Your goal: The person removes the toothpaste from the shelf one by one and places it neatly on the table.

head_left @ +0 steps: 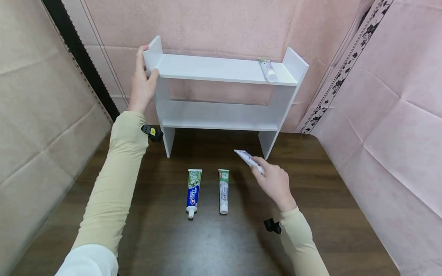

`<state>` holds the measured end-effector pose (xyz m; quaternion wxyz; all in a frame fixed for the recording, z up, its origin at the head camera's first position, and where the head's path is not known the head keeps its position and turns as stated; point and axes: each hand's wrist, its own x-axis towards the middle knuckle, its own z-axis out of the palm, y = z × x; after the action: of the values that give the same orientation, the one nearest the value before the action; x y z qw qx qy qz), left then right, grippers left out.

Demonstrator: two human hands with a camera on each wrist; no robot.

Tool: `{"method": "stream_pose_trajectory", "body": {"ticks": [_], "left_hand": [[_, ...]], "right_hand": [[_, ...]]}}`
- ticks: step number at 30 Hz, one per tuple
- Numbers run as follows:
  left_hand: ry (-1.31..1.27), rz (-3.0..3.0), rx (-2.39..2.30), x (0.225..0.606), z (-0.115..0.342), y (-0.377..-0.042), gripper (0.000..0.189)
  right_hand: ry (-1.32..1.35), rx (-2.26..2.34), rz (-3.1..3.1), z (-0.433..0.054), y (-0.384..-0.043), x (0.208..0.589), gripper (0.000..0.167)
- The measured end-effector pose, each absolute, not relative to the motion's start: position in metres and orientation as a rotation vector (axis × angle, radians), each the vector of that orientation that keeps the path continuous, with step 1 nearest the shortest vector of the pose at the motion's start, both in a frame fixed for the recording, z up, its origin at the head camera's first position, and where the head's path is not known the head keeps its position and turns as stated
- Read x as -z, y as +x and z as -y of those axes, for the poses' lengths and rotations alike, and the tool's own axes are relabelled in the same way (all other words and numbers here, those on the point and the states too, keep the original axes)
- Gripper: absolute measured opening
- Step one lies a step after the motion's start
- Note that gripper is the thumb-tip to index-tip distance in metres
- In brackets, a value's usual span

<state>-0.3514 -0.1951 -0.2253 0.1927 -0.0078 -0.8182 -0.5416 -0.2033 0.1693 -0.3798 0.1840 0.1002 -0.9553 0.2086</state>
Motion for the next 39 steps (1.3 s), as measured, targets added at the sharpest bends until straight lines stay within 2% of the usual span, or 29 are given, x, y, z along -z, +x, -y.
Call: {"method": "stream_pose_trajectory", "body": {"ticks": [11, 18, 31, 39], "left_hand": [[-0.015, 2.295, 1.515, 0.226, 0.195, -0.351, 0.057], [-0.018, 2.301, 1.504, 0.226, 0.195, -0.351, 0.058], [-0.016, 2.305, 1.487, 0.227, 0.195, -0.352, 0.058], [-0.006, 2.301, 1.504, 0.226, 0.194, -0.351, 0.058]], "right_hand": [[0.238, -0.486, 2.925, -0.183, -0.205, 0.421, 0.031], [0.241, -0.376, 3.031, -0.186, -0.206, 0.442, 0.042], [0.275, -0.442, 3.361, -0.178, -0.204, 0.456, 0.057], [0.245, -0.557, 3.443, -0.178, -0.202, 0.456, 0.059]]}}
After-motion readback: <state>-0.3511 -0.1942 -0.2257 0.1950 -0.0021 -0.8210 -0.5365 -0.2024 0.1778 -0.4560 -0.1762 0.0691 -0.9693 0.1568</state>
